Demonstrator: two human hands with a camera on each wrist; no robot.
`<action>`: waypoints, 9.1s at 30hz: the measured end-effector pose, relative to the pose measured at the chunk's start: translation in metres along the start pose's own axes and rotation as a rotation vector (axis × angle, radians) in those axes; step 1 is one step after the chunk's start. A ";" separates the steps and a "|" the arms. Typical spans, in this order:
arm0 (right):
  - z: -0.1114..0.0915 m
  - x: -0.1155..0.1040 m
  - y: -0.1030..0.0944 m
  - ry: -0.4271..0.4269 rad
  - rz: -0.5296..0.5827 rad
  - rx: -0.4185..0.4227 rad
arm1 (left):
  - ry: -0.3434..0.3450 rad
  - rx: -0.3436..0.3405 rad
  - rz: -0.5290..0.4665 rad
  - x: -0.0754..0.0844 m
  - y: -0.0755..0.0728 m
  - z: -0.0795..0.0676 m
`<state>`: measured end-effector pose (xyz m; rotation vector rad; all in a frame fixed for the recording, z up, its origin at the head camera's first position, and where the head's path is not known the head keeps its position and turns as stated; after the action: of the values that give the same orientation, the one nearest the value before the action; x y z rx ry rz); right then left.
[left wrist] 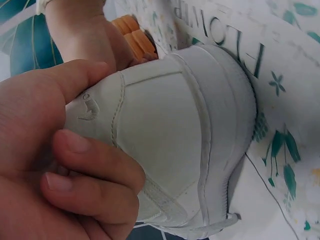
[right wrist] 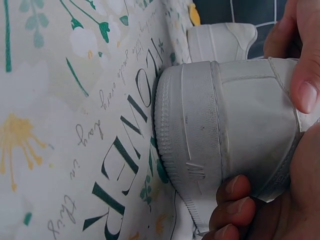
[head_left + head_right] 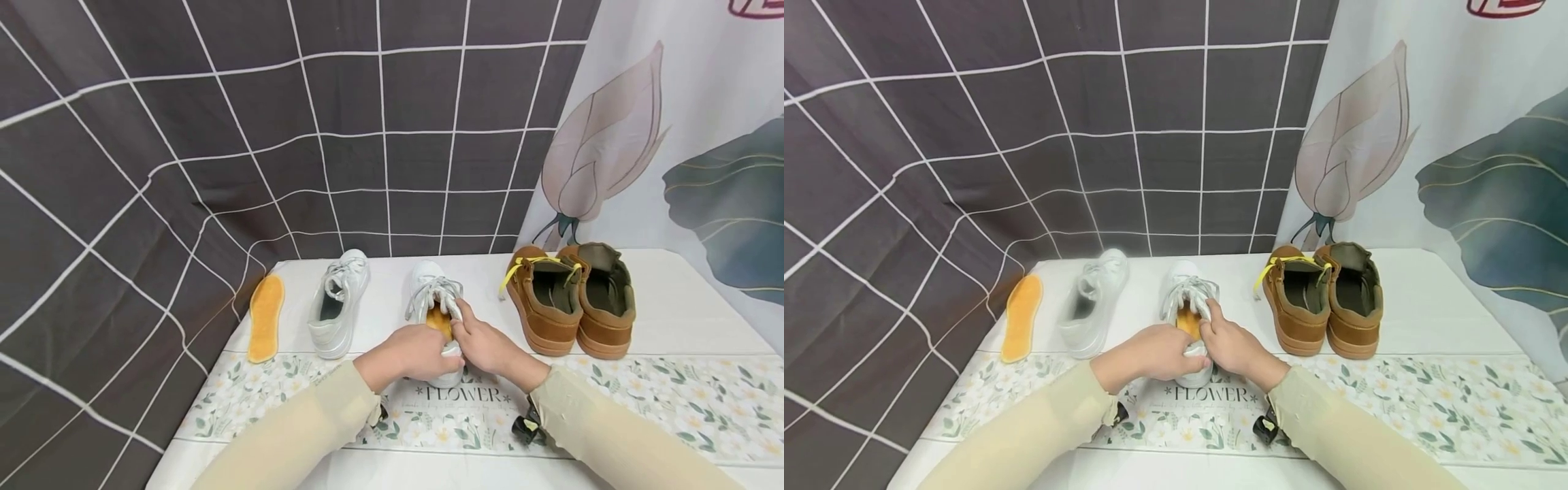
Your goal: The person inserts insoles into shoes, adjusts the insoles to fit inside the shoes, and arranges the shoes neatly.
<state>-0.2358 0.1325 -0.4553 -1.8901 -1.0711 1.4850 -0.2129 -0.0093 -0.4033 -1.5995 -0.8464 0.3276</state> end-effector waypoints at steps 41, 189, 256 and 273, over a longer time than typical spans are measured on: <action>-0.043 -0.005 -0.008 -0.457 -0.026 0.334 | -0.111 0.822 -0.918 -0.061 0.042 -0.037; 0.009 -0.224 0.075 -0.508 -0.667 0.149 | -0.545 0.899 -1.414 -0.197 0.046 -0.134; -0.045 -0.188 -0.005 -0.927 -0.346 0.360 | -0.146 1.029 -1.480 -0.141 -0.026 -0.149; -0.087 -0.102 -0.039 -0.917 -0.410 0.459 | 0.074 0.824 -1.444 -0.068 -0.023 -0.092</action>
<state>-0.1726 0.0777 -0.3432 -0.5898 -1.2245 2.1334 -0.2089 -0.1236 -0.3777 -0.0299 -1.3444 -0.3964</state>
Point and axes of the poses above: each hand's wrist, its own z-axis towards the middle knuckle, its own y-axis out of the palm, x = y × z, the point moved 3 cm from there along z, towards the middle knuckle, and after that the axes turned 15 degrees about y, right-handed, at the moved point
